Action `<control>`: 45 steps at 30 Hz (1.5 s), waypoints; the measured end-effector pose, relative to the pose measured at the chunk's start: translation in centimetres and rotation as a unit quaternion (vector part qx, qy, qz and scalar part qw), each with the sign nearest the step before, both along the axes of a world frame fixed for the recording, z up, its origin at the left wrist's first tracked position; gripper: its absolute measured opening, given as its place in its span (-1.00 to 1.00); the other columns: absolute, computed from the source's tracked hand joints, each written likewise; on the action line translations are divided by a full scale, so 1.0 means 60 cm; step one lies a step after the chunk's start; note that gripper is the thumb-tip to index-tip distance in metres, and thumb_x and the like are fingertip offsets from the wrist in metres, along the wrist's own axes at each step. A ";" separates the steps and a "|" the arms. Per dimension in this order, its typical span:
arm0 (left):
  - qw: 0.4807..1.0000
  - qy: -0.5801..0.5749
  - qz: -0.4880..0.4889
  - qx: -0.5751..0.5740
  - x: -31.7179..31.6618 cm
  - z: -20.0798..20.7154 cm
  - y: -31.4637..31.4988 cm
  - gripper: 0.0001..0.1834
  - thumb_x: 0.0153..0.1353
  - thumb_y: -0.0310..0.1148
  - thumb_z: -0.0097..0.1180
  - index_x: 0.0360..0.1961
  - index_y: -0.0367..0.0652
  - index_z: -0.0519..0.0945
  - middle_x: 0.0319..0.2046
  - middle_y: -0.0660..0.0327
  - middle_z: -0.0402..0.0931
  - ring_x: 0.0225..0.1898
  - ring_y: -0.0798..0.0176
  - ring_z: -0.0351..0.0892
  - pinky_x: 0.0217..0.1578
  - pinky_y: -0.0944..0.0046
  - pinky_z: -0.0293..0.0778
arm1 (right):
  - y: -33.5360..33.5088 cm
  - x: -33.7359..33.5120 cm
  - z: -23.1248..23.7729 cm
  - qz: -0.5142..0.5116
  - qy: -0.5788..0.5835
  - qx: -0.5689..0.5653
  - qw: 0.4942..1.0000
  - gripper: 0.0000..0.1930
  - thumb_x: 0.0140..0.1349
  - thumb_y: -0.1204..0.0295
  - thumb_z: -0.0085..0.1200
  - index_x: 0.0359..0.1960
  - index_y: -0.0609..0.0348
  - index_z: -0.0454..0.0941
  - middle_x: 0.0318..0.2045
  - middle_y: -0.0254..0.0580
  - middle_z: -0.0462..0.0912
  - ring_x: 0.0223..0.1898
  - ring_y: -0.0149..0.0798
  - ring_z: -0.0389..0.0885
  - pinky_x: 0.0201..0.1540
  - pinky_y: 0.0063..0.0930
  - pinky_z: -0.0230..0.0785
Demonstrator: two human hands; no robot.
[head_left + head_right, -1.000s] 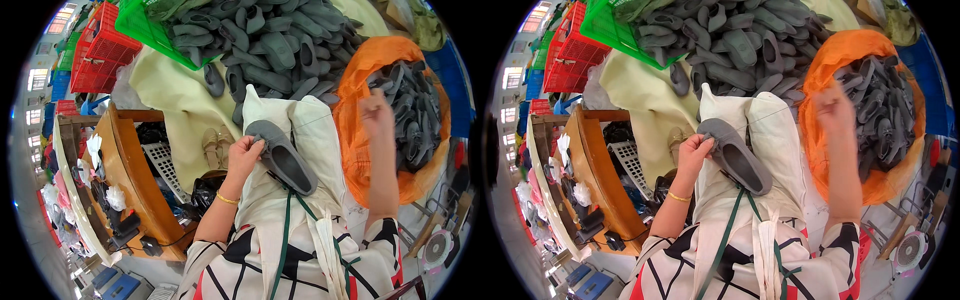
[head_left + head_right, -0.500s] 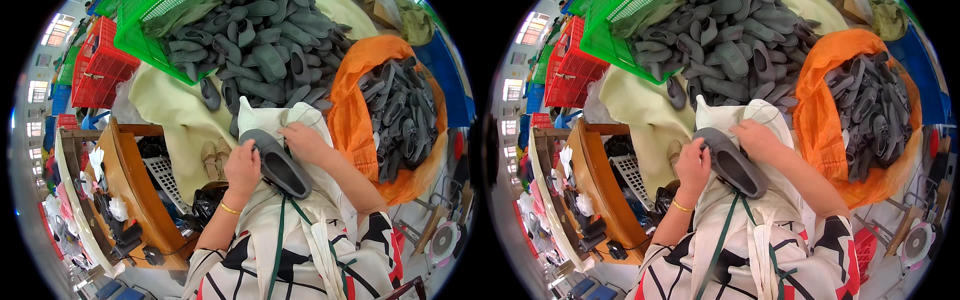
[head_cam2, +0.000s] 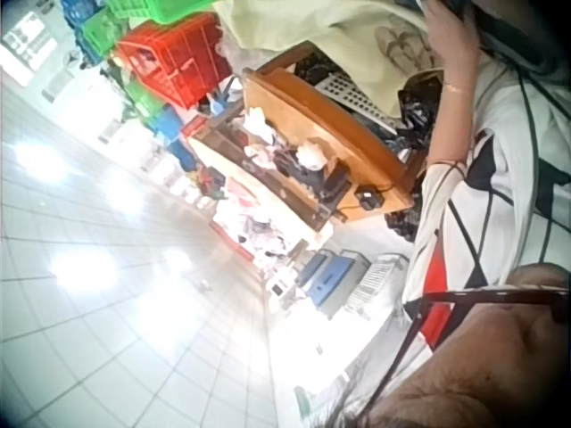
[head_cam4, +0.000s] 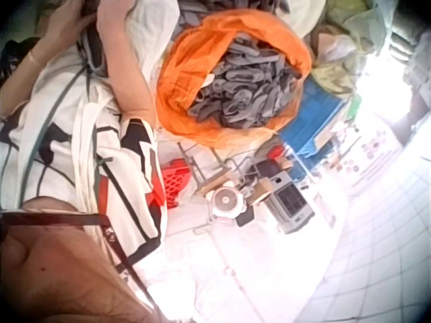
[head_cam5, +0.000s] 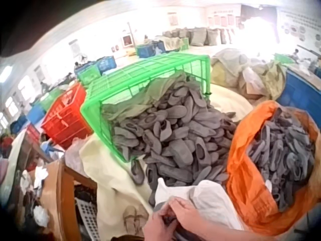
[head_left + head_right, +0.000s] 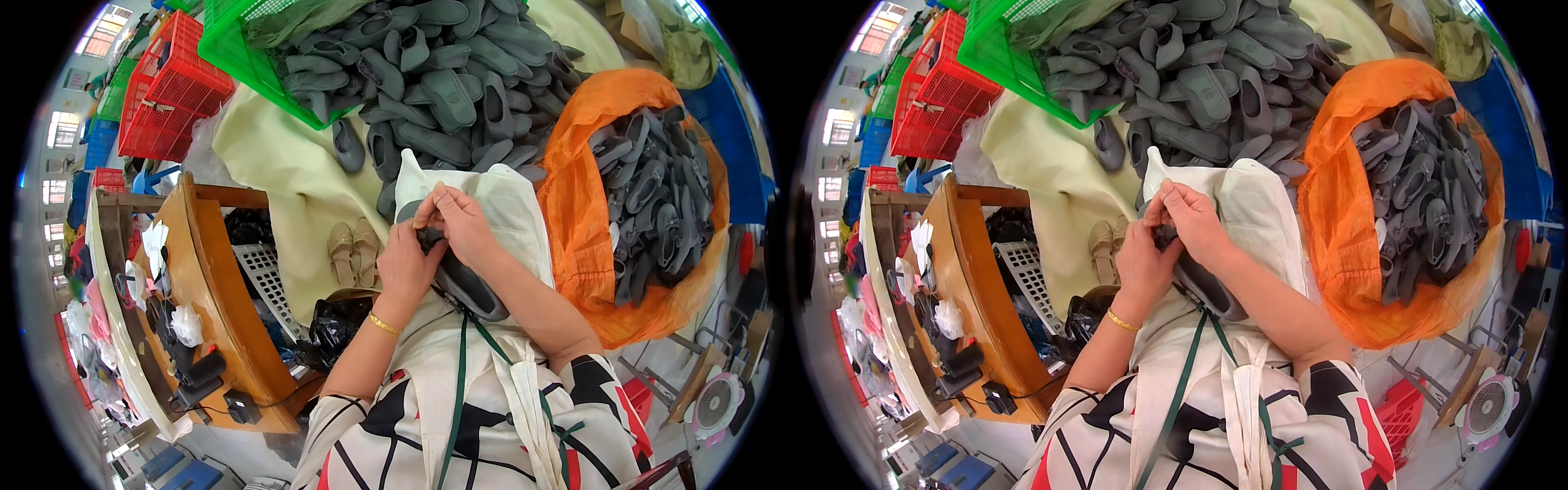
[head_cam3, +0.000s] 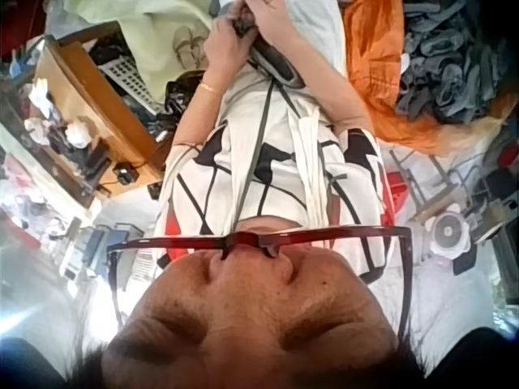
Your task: The person sits at a workstation in a factory and sews a grey slipper by hand using a needle and thread. They repeatedly pull the thread through the slipper's opening to stitch the edges together. The person handles the slipper and thread directly, working on a single unit throughout the clip.
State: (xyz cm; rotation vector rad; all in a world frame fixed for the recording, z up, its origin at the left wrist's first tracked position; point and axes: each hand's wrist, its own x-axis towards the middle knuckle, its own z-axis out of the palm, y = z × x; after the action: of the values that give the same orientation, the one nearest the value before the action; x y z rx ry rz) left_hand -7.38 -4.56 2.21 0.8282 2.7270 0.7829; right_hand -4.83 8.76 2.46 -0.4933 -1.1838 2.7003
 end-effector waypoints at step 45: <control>0.903 -0.290 -0.287 0.133 0.028 0.000 0.025 -0.63 0.11 -0.56 0.14 0.00 -0.23 0.59 -0.34 0.29 0.55 -0.41 0.49 0.41 -0.33 0.44 0.42 | 0.060 0.306 0.117 -0.210 0.009 0.702 0.680 -0.89 0.24 0.50 0.20 -0.26 0.28 0.59 -0.42 -0.07 0.58 -0.38 -0.06 0.56 -0.33 -0.31 0.44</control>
State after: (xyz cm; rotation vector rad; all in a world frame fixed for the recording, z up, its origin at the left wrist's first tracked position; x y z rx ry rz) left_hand -5.71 -3.06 2.23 1.1482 1.7497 1.0552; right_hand 13.52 12.37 9.47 -0.3442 -2.2325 0.8279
